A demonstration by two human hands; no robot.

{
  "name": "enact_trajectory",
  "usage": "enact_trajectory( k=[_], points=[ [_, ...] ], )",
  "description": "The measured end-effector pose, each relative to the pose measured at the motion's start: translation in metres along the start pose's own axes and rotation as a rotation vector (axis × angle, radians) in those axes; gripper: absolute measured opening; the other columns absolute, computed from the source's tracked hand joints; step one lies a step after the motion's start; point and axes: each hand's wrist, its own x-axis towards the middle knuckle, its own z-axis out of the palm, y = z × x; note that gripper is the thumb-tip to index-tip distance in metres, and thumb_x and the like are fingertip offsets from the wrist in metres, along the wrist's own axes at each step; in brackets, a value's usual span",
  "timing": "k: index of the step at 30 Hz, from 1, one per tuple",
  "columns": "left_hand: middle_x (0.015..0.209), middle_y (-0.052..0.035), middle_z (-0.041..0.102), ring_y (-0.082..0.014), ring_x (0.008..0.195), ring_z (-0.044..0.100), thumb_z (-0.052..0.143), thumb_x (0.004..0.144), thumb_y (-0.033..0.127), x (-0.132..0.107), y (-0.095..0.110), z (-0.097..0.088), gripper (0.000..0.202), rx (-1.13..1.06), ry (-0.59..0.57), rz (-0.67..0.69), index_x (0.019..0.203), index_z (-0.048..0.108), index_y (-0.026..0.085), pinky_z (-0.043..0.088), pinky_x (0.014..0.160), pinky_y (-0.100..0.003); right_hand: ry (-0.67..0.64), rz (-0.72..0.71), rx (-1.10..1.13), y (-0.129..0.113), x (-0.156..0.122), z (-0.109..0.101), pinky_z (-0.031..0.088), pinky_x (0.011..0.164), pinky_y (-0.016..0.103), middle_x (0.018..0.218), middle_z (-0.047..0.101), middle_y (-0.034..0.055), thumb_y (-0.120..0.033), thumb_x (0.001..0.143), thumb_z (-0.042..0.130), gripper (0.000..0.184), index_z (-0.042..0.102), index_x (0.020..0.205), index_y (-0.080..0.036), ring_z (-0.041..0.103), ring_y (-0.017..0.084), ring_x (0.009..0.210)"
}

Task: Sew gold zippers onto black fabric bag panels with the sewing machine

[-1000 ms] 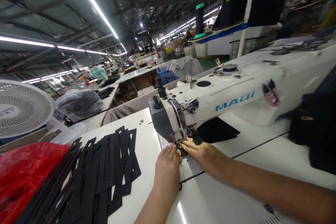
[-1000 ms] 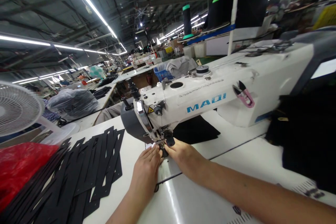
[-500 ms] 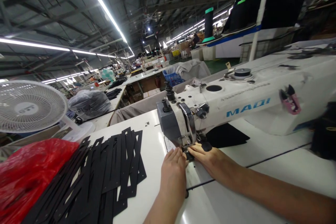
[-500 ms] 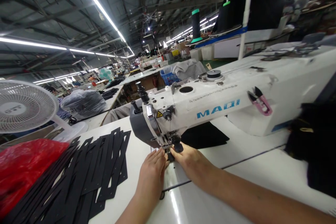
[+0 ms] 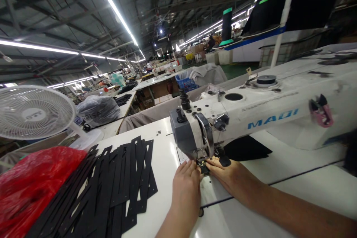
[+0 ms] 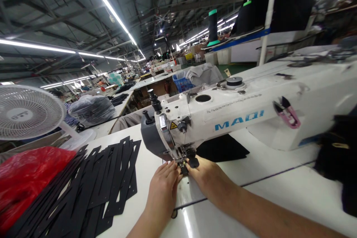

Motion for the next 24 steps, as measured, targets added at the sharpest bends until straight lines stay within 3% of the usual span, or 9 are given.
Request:
enact_trajectory(
  k=[8, 12, 17, 21, 24],
  points=[
    [0.103, -0.0081, 0.069, -0.0245, 0.1, 0.063, 0.053, 0.079, 0.004, 0.003, 0.005, -0.008, 0.021, -0.06, -0.091, -0.117, 0.091, 0.065, 0.017, 0.045, 0.096, -0.051, -0.097, 0.073, 0.019, 0.004, 0.0, 0.001, 0.053, 0.079, 0.032, 0.081, 0.064, 0.0072, -0.004, 0.084, 0.041, 0.022, 0.061, 0.083, -0.015, 0.063, 0.02, 0.082],
    [0.106, -0.0086, 0.068, -0.0246, 0.102, 0.062, 0.051, 0.081, 0.005, 0.004, 0.006, -0.009, 0.022, -0.079, -0.092, -0.129, 0.092, 0.066, 0.018, 0.044, 0.096, -0.052, -0.117, 0.101, 0.042, 0.0, 0.003, -0.001, 0.052, 0.078, 0.03, 0.083, 0.064, 0.0069, -0.004, 0.084, 0.043, 0.022, 0.061, 0.084, -0.016, 0.063, 0.02, 0.083],
    [0.106, -0.007, 0.068, -0.0257, 0.101, 0.062, 0.054, 0.078, 0.003, 0.003, 0.005, -0.009, 0.024, -0.114, -0.071, -0.186, 0.088, 0.067, 0.02, 0.045, 0.093, -0.053, -0.247, 0.113, 0.028, -0.009, 0.006, -0.012, 0.05, 0.079, 0.03, 0.09, 0.065, 0.0082, -0.002, 0.081, 0.041, 0.028, 0.063, 0.089, -0.017, 0.061, 0.02, 0.089],
    [0.104, -0.0096, 0.069, -0.0273, 0.099, 0.063, 0.06, 0.074, 0.005, -0.001, 0.006, -0.016, 0.02, -0.166, -0.017, -0.223, 0.087, 0.067, 0.019, 0.049, 0.087, -0.05, -0.354, 0.136, -0.252, 0.02, 0.005, -0.038, 0.043, 0.089, 0.046, 0.11, 0.06, 0.0127, 0.007, 0.064, 0.038, 0.053, 0.06, 0.107, -0.016, 0.053, 0.027, 0.106],
    [0.102, -0.0088, 0.069, -0.0242, 0.098, 0.063, 0.051, 0.08, 0.007, -0.012, 0.015, -0.028, 0.024, -0.217, -0.013, -0.141, 0.094, 0.066, 0.02, 0.05, 0.087, -0.046, -0.41, 0.255, -0.496, 0.038, -0.012, -0.063, 0.048, 0.076, 0.044, 0.094, 0.063, 0.0165, 0.008, 0.063, 0.037, 0.043, 0.065, 0.089, -0.011, 0.059, 0.03, 0.09]
  ],
)
